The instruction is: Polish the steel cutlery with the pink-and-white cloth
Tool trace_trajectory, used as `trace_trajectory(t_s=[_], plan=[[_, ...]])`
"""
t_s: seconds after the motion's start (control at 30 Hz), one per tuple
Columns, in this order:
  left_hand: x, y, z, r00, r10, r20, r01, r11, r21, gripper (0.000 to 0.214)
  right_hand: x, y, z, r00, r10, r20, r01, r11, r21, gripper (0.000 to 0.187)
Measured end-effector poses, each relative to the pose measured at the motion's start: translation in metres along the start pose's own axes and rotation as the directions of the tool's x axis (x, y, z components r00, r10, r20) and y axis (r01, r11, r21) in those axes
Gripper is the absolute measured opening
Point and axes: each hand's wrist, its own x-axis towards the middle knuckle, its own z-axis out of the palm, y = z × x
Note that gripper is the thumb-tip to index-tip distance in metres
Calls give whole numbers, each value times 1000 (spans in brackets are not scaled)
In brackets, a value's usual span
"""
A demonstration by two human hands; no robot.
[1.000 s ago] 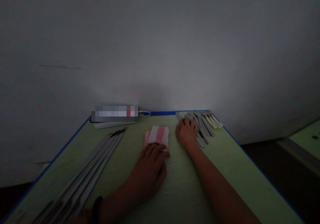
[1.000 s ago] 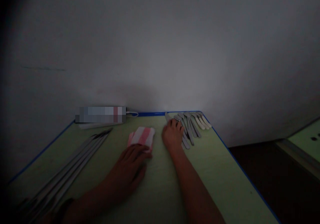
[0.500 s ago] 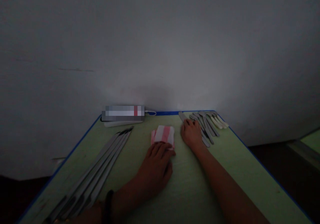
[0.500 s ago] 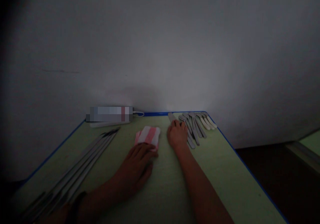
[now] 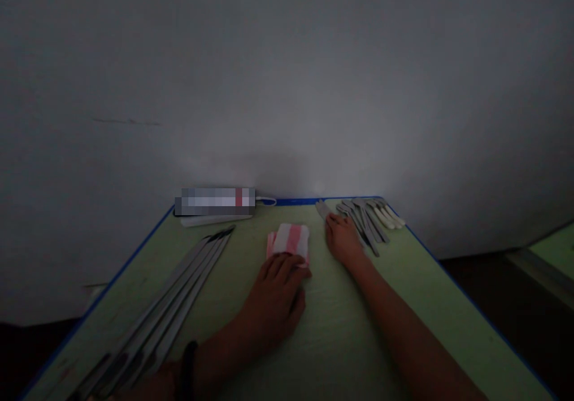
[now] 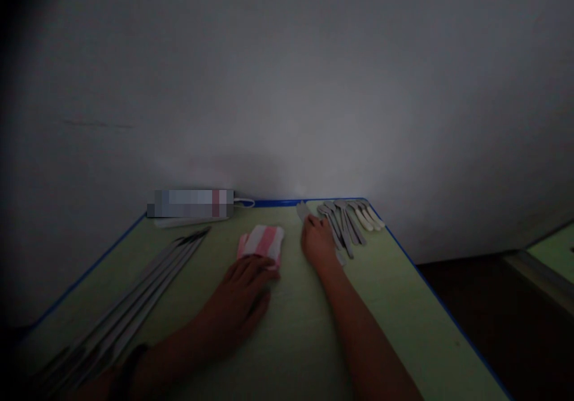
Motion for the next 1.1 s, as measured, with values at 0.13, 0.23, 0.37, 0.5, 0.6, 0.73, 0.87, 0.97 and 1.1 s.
trace_trajectory(t_s=[0.13,0.23,0.37,0.5,0.6,0.73,0.87,0.97,1.1], plan=[[0,0,-2,1000,-3,16,3,1000,3,31,4,-8,2,991,127,35,-126,992,-23,38],[1,1,-3,1000,-4,22,4,1000,2,31,9,-9,4,987,156,38,-156,988,-18,37],[0,0,-1,1000,-1,21,1,1000,-7,30,14,-7,-1,983,182,28,-182,983,-7,37],[-1,0,-1,1000,-15,-4,15,1000,-5,32,8,-15,-12,980,196,-37,-196,980,17,38],[5,0,-14,1000,-6,-7,6,1000,-9,29,-4,-36,-18,983,100,-152,-67,975,212,34],[16,-18,-47,983,-48,176,45,999,21,19,-19,-68,-15,979,69,-191,62,793,606,31],[16,-62,-80,869,-366,333,287,921,263,22,-24,-83,-10,990,-23,-143,111,751,651,27],[7,-102,-94,791,-503,348,385,852,356,22,-21,-83,-9,994,-37,-106,94,795,599,26],[-6,-137,-100,676,-631,381,479,769,424,42,-12,-84,-10,998,20,-65,16,864,503,23]])
